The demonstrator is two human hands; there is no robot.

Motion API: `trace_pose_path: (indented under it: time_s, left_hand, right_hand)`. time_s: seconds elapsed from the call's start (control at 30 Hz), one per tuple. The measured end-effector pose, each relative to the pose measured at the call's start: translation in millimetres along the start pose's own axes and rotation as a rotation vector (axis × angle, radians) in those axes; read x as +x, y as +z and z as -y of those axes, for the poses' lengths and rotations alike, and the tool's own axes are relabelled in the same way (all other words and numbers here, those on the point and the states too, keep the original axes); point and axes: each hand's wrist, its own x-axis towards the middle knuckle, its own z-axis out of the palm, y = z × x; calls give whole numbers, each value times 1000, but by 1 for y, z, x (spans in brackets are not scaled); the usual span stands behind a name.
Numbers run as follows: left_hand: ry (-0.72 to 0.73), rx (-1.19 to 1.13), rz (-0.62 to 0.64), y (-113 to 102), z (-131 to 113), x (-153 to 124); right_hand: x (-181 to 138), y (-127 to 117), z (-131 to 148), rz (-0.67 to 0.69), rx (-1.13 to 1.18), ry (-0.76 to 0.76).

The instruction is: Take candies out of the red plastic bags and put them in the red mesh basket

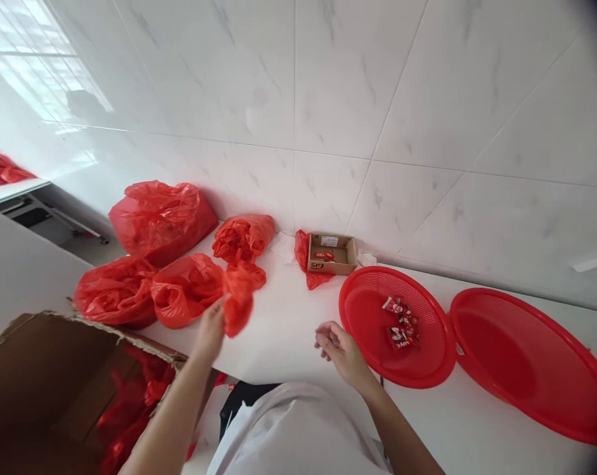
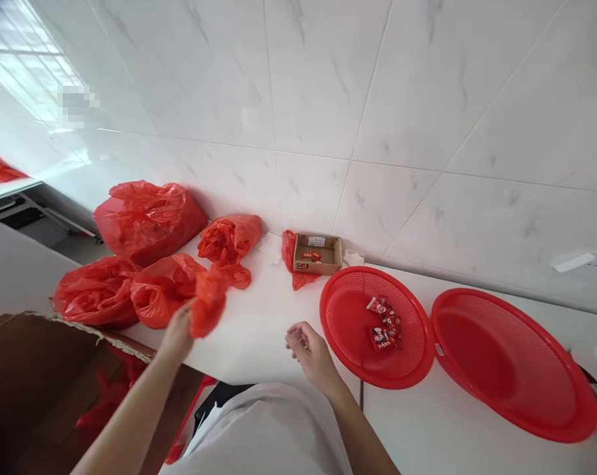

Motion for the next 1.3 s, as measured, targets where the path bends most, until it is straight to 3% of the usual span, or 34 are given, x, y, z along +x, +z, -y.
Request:
trace_pose_path:
  time_s: [0.07,0.13,0.23,0.4,0.5,0.67,0.77,0.83,0.93,1.03,1.1,1.17,1.3]
  left_hand:
    - [-40,-101,181,42,-1,-32]
    - [-148,-304,432,70,-9,-57]
    - [-281,-476,609,80,-20,-66]
    - [-394,-707,393,63,-9,-39]
    - [-501,-838,285,62,2,-30]
    - [-601,-873,299,75,-1,-33]
    - [-623,-854,375,77,-9,-40]
    - [-520,-771,366,76,-13,-50]
    - [-111,-473,271,80,-18,-69]
    - [206,-167,313,87,-18,-79]
    - [210,-91,360,90,-16,-75]
    - [118,-96,393,90,-13,-67]
    - [-75,-171,519,91,-13,-61]
  right_hand:
    - [5,10,16,-17,33,-35]
    - [11,19,26,-21,43,-101]
    - [18,18,29,-68,109,-143]
    - [19,-27,20,-352,420,-56]
    - [13,-53,23,-469,445,-83]
    - [4,-61,35,-501,416,-159]
    - [5,-56,40,-465,493,-147]
    - [8,-51,41,-469,583,-106]
    - [13,-35,38,-486,733,-38]
    - [14,-14,38,-392,834,12]
    - [13,-5,42,-284,838,41]
    - [11,-6,48,-223,804,40]
    - [12,-29,53,-285,626,-63]
